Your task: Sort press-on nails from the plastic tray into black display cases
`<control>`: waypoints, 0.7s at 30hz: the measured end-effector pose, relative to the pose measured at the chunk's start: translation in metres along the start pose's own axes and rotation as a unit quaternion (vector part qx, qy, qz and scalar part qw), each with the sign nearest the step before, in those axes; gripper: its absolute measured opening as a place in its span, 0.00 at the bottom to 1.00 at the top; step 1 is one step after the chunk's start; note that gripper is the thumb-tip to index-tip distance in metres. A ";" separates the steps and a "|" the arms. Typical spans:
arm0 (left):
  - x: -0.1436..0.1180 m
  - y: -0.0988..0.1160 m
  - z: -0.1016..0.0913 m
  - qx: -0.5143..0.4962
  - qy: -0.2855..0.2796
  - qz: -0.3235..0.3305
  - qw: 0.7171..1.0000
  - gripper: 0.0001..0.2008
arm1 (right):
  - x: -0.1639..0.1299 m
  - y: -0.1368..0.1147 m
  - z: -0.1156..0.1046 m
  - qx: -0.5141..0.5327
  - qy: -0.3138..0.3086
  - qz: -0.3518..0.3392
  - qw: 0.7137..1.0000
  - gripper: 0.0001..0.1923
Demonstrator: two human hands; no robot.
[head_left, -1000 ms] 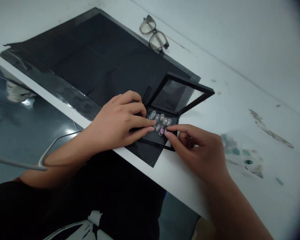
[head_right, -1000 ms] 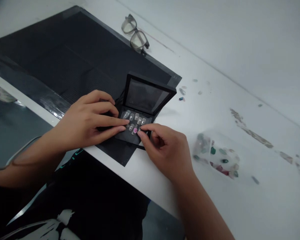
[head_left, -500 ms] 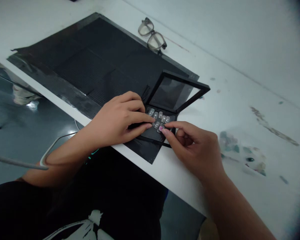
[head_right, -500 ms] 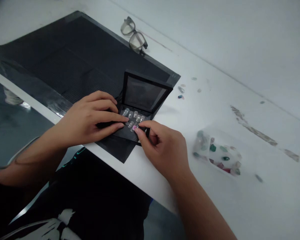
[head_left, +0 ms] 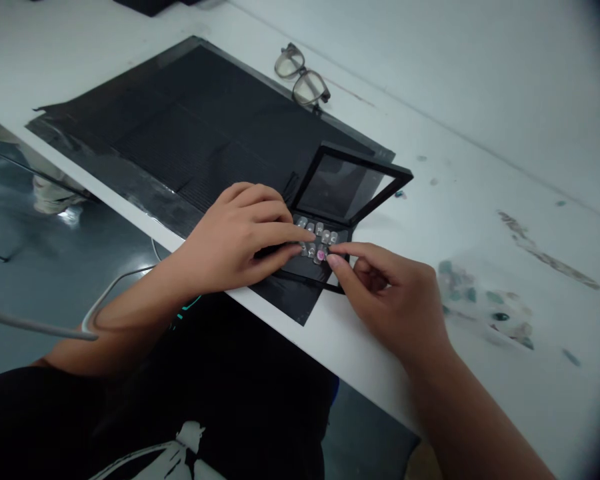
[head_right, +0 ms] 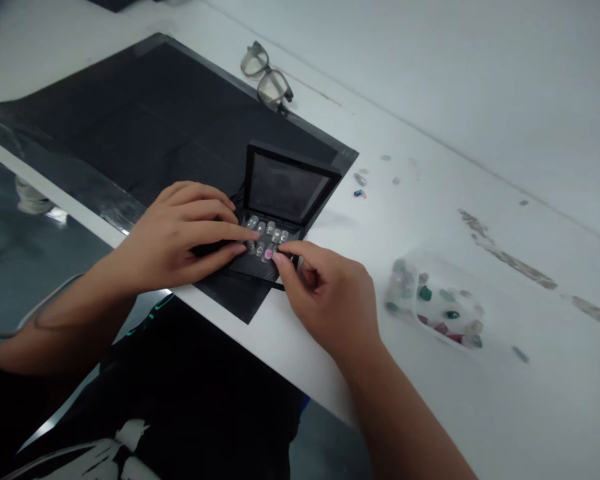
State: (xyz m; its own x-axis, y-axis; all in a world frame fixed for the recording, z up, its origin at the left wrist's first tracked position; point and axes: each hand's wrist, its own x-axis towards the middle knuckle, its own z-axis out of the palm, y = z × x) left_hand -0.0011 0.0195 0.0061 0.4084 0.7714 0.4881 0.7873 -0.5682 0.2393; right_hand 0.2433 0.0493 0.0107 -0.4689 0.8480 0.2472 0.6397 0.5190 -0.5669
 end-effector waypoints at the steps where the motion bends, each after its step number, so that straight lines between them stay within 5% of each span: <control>1: 0.000 0.001 -0.001 -0.005 0.002 0.003 1.000 0.12 | 0.000 0.000 0.000 -0.002 0.001 -0.001 1.000 0.08; 21: 0.001 0.000 -0.003 -0.047 0.001 0.049 0.998 0.10 | -0.005 -0.011 -0.006 -0.007 -0.005 -0.009 1.000 0.08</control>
State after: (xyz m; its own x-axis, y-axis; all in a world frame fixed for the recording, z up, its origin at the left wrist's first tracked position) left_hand -0.0022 0.0198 0.0087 0.4810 0.7100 0.5143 0.6963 -0.6658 0.2679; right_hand 0.2422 0.0397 0.0202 -0.4866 0.8372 0.2498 0.6393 0.5361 -0.5512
